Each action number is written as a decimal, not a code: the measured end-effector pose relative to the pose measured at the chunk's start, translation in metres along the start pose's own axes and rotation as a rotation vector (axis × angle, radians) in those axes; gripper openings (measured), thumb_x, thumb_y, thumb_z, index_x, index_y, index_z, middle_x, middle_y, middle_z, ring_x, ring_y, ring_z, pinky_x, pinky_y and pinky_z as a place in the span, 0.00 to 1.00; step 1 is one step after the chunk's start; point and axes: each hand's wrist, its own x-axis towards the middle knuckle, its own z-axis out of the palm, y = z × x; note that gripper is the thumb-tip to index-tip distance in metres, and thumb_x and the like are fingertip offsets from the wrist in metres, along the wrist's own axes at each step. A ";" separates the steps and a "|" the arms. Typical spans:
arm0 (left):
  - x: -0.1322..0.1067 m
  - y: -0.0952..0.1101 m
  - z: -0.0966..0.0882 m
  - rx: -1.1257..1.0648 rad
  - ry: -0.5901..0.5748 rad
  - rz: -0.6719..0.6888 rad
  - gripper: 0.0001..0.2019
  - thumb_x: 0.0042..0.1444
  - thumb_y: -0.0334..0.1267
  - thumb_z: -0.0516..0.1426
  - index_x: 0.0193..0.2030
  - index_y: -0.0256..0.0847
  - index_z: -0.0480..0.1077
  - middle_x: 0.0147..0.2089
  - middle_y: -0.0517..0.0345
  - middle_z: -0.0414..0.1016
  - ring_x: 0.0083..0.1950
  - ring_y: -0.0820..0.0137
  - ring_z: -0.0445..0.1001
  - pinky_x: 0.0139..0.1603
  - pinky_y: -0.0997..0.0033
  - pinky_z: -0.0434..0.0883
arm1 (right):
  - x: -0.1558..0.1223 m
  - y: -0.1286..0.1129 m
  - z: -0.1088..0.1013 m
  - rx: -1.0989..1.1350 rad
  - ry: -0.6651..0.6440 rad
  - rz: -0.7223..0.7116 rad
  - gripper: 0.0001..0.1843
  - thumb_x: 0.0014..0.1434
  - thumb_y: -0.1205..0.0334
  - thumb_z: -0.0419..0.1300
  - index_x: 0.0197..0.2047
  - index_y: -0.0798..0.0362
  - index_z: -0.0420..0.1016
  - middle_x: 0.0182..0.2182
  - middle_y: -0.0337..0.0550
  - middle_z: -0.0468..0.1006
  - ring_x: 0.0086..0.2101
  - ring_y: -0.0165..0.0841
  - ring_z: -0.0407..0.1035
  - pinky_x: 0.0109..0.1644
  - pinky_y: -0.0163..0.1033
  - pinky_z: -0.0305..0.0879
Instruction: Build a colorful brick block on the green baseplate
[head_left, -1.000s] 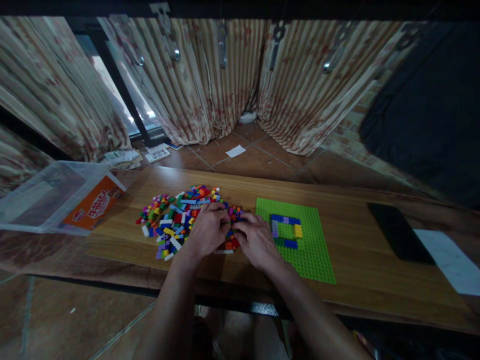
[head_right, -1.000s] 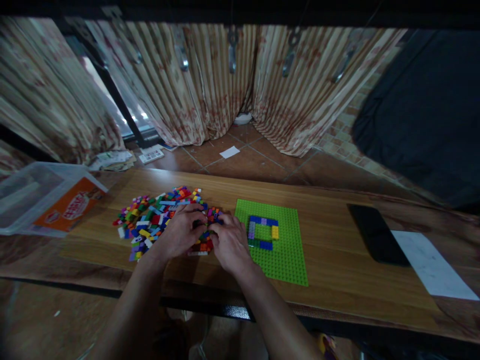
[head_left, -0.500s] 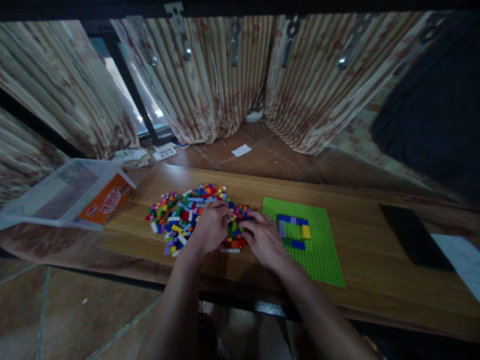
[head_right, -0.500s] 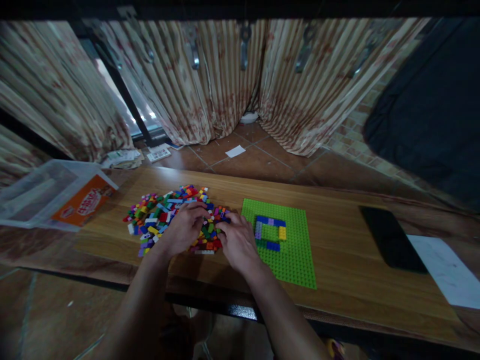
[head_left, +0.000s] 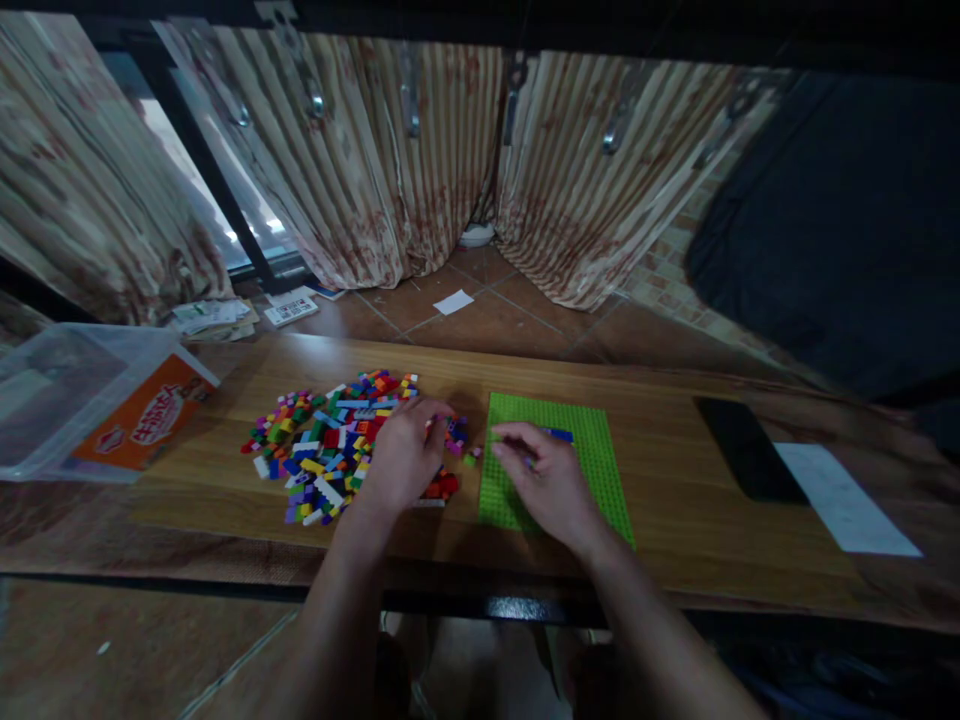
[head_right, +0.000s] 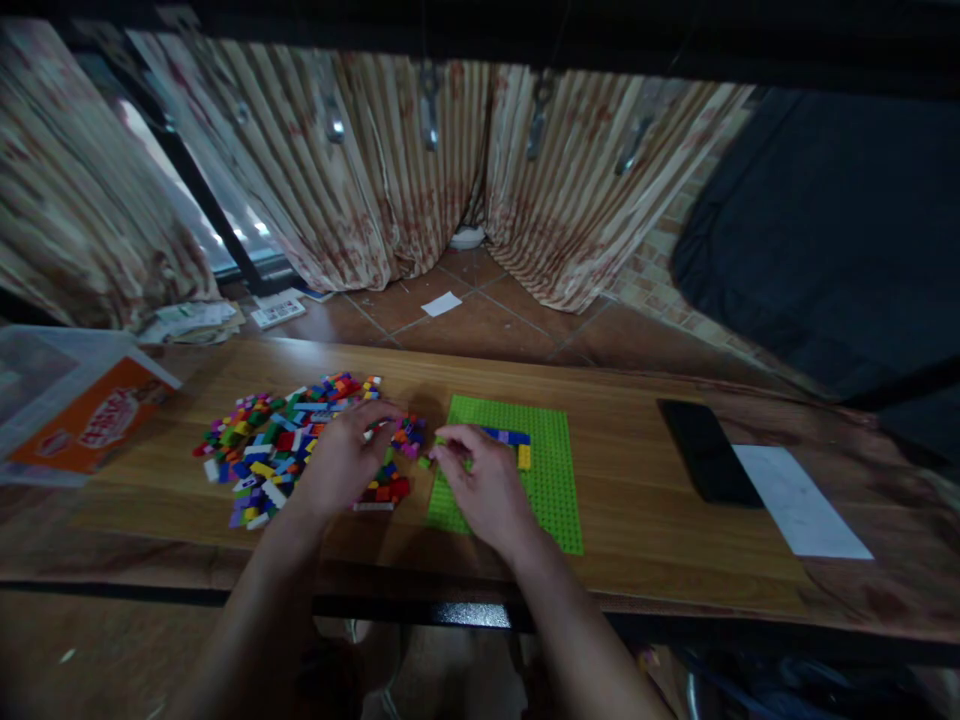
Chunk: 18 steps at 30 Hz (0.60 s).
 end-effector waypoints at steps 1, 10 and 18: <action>-0.001 0.008 0.006 -0.022 -0.016 0.013 0.10 0.60 0.30 0.50 0.40 0.40 0.72 0.43 0.52 0.77 0.47 0.64 0.73 0.53 0.61 0.69 | -0.003 0.005 -0.013 0.037 0.046 0.076 0.11 0.59 0.57 0.59 0.42 0.51 0.77 0.36 0.43 0.80 0.36 0.34 0.74 0.41 0.39 0.69; -0.026 0.072 0.065 -0.018 -0.250 0.171 0.15 0.59 0.29 0.52 0.52 0.42 0.70 0.48 0.53 0.76 0.51 0.61 0.72 0.57 0.55 0.68 | -0.023 0.058 -0.100 -0.045 0.100 0.426 0.15 0.51 0.50 0.63 0.33 0.54 0.77 0.23 0.39 0.76 0.24 0.31 0.68 0.28 0.37 0.65; -0.023 0.073 0.090 -0.050 -0.257 0.141 0.26 0.59 0.27 0.50 0.65 0.38 0.57 0.50 0.51 0.77 0.56 0.62 0.69 0.58 0.57 0.69 | -0.019 0.059 -0.086 -0.149 -0.024 0.347 0.12 0.55 0.52 0.60 0.30 0.52 0.78 0.25 0.38 0.78 0.27 0.32 0.69 0.34 0.37 0.64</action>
